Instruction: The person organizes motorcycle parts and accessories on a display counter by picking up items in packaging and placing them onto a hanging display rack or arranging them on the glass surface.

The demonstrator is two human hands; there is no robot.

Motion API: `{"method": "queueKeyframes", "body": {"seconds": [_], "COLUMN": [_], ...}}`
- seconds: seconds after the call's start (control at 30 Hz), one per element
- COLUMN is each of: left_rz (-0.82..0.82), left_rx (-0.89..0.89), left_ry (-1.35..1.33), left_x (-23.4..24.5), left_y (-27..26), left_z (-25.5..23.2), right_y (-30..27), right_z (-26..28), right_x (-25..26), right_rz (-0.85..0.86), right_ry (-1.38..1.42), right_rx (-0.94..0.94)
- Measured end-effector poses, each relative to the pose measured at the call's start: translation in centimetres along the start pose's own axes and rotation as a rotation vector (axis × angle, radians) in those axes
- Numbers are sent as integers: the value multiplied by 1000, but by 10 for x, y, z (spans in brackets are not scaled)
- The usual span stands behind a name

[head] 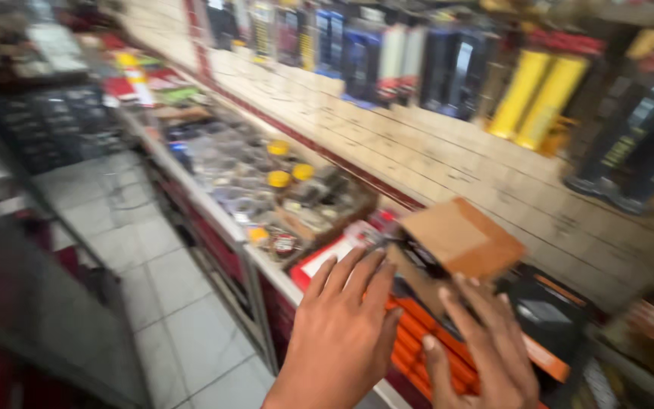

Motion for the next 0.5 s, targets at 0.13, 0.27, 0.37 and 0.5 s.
{"method": "queueKeyframes", "body": {"seconds": [0.13, 0.27, 0.37, 0.5], "left_rz": [-12, -3, 26, 39], "left_rx": [106, 209, 337, 477], "left_ry": [89, 235, 321, 378], "left_x": [25, 53, 74, 96], "left_y": [-37, -84, -127, -178], "left_z": [44, 87, 119, 148], "right_y": [-4, -10, -19, -41], "right_z": [27, 67, 98, 133], "right_x": [-58, -124, -166, -210], "right_rz": [101, 223, 310, 382], "right_ry": [145, 251, 340, 433], "right_rx": [56, 85, 127, 129]}}
Point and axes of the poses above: each hand's wrist, its own y-axis towards the middle knuckle, its own x-axis out of the back of the hand, z = x × y, the point moved 5 cm from there along y, towards the middle knuckle, and after that the axes turned 14 degrees about y, right-handed, at the moved point
